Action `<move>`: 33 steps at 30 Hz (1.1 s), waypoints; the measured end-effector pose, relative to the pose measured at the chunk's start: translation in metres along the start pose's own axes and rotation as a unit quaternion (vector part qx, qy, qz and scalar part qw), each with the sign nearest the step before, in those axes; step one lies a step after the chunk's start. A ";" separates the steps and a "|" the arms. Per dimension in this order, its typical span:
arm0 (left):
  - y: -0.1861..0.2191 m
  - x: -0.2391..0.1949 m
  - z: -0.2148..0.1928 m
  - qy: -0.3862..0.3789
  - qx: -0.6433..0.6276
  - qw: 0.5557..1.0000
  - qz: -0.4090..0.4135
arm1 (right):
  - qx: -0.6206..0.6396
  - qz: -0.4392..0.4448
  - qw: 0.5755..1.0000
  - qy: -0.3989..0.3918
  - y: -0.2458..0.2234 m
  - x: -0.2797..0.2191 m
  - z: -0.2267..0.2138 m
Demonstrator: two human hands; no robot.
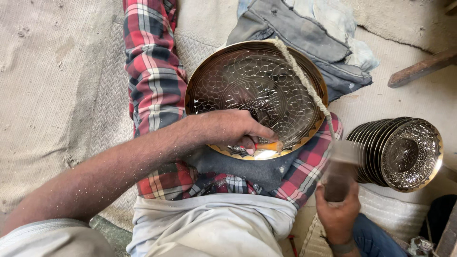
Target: The person sits on the floor and uses a hammer and chisel to engrave a decorative pattern onto a brass plate. They repeatedly strike the chisel to create a textured design on the plate's surface.
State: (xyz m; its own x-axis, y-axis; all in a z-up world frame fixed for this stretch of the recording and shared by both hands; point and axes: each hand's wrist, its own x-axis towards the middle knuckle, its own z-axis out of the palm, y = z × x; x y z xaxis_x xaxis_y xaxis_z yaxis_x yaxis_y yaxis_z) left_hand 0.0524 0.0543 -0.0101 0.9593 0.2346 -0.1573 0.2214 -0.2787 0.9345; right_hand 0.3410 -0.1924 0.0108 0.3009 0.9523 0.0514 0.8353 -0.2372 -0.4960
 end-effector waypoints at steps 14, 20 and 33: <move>0.007 -0.018 0.007 0.147 0.005 0.985 0.089 | 0.041 0.057 0.992 -0.106 -0.006 0.020 -0.008; 0.003 -0.020 0.011 0.176 -0.006 0.981 0.081 | 0.156 0.032 0.987 -0.026 -0.020 0.025 -0.016; 0.001 -0.014 0.011 0.146 -0.003 0.987 0.062 | 0.066 -0.007 0.997 -0.033 -0.011 0.033 -0.021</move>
State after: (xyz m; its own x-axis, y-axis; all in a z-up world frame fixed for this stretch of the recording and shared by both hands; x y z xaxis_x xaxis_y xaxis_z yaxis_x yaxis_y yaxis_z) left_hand 0.0410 0.0403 -0.0103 0.8871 0.4580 0.0573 0.1031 -0.3176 0.9426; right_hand 0.3508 -0.1628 0.0359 0.2558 0.9667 0.0039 0.7693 -0.2011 -0.6064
